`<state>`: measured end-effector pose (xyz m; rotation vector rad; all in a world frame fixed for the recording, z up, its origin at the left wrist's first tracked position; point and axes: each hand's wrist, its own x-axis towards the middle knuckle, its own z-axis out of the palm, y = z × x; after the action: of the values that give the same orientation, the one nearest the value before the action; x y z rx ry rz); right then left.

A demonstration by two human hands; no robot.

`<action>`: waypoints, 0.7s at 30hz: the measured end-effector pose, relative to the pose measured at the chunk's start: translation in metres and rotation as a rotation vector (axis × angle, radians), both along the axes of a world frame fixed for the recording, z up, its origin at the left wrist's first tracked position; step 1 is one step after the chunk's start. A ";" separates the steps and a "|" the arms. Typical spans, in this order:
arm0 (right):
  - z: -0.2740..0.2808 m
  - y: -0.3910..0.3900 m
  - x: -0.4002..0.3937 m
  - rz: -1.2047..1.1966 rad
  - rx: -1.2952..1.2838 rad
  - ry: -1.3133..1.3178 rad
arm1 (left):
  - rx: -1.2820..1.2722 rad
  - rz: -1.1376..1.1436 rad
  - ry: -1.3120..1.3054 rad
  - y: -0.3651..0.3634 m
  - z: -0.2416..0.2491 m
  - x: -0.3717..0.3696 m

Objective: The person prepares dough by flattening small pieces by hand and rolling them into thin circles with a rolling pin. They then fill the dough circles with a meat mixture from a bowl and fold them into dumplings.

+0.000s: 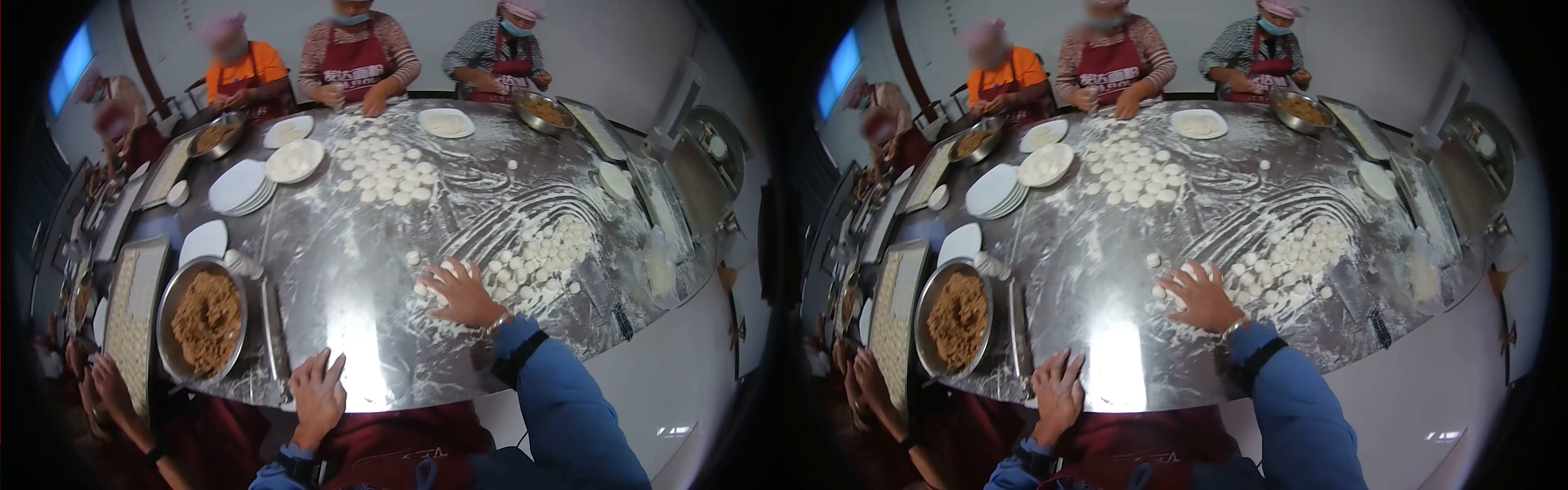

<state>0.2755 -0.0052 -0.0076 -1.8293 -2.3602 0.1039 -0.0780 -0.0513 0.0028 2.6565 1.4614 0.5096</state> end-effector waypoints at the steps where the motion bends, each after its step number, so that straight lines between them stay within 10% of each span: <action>1: 0.000 -0.010 -0.018 0.001 0.039 -0.023 | 0.013 -0.007 -0.010 0.001 0.001 0.001; 9: 0.001 -0.080 -0.086 -0.090 0.121 0.070 | -0.326 -0.305 -0.471 0.038 0.016 0.043; 21: 0.015 -0.089 -0.082 -0.118 0.242 0.076 | -0.309 -0.279 -0.346 0.034 0.012 0.058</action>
<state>0.1939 -0.0939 0.0072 -1.8079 -2.1039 -0.1191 -0.0204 -0.0170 0.0150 2.3309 0.9669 0.6200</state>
